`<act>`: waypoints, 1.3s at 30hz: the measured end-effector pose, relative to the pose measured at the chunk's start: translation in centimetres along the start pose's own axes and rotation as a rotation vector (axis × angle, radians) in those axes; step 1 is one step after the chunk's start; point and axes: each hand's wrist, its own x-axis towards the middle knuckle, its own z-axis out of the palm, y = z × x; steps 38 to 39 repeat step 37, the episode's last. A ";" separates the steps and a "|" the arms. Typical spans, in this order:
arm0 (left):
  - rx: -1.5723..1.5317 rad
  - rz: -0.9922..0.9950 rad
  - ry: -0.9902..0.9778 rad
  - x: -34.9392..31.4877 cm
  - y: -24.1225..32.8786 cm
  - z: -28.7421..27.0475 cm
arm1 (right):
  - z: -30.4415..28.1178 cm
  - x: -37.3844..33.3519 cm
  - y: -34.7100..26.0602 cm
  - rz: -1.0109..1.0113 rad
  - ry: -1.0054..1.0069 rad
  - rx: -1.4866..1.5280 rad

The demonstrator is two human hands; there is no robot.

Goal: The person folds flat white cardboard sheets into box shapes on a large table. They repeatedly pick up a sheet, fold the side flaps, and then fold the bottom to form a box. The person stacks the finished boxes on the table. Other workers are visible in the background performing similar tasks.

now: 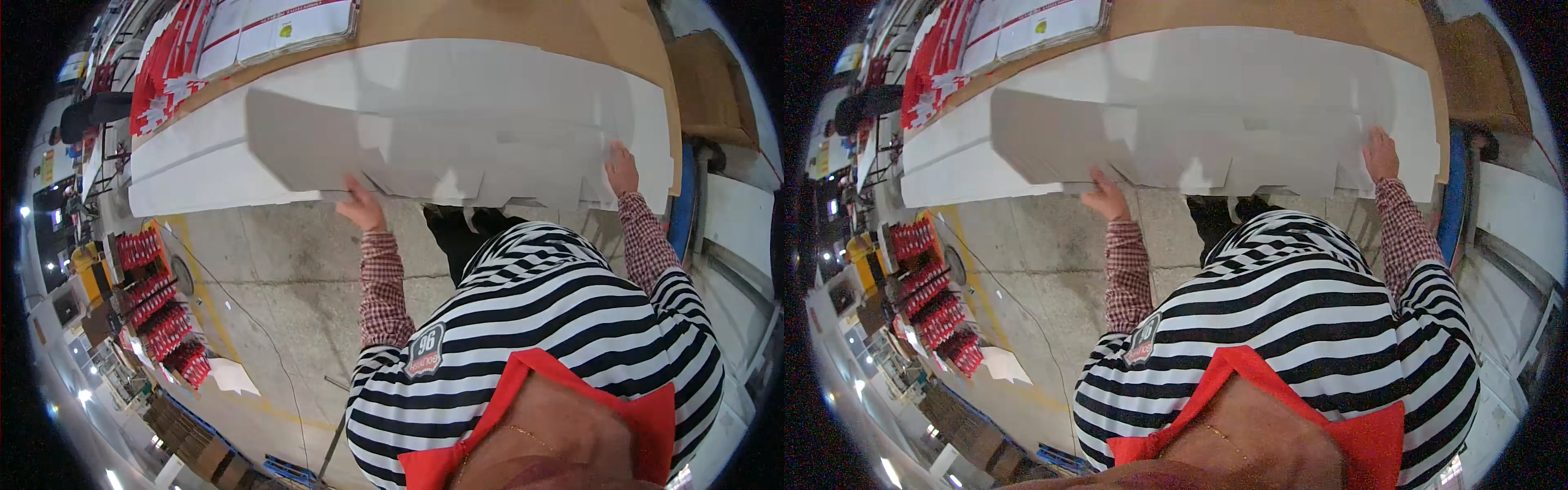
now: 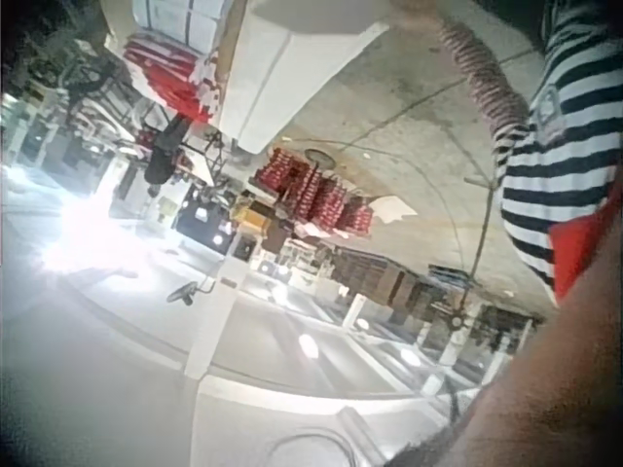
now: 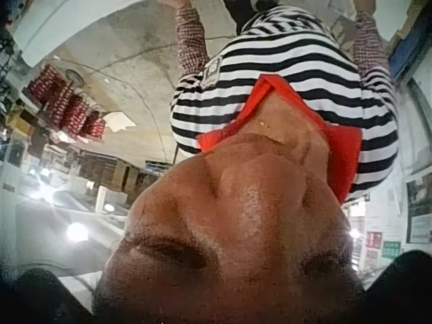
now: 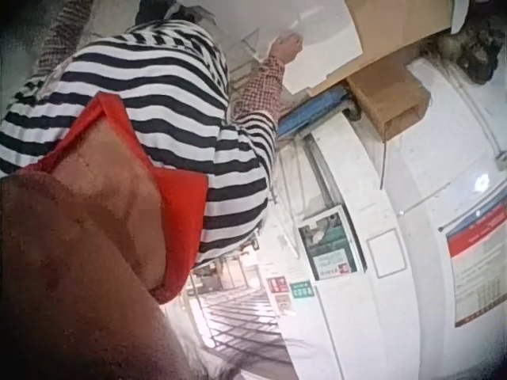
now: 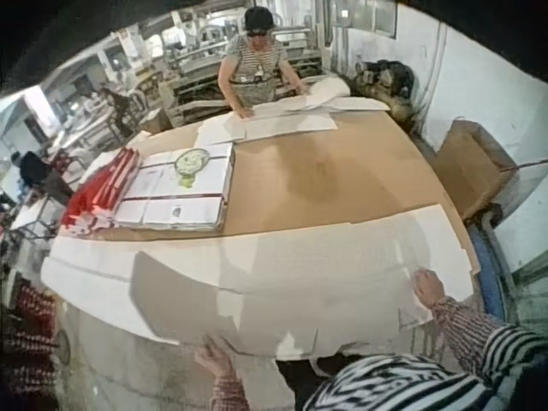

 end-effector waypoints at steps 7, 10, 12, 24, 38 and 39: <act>-0.724 -0.576 -0.205 2.7 -0.8 -1.6 | -1.2 -0.3 1.3 0.004 -0.071 -0.048; -0.450 -0.467 -0.024 2.3 -2.0 -0.5 | -0.8 0.0 1.2 -0.029 -0.029 -0.072; -0.164 -0.210 -0.062 1.2 -0.2 -0.1 | 0.0 -0.1 1.5 -0.026 -0.028 -0.091; -0.265 -0.365 -0.095 2.9 -2.3 -1.8 | -2.2 -0.4 -0.4 0.000 -0.065 -0.058; -0.652 -0.591 -0.008 3.4 -6.2 -1.8 | 0.8 -2.1 3.1 -0.115 0.122 0.148; -0.652 -0.591 -0.008 3.4 -6.2 -1.8 | 0.8 -2.1 3.1 -0.115 0.122 0.148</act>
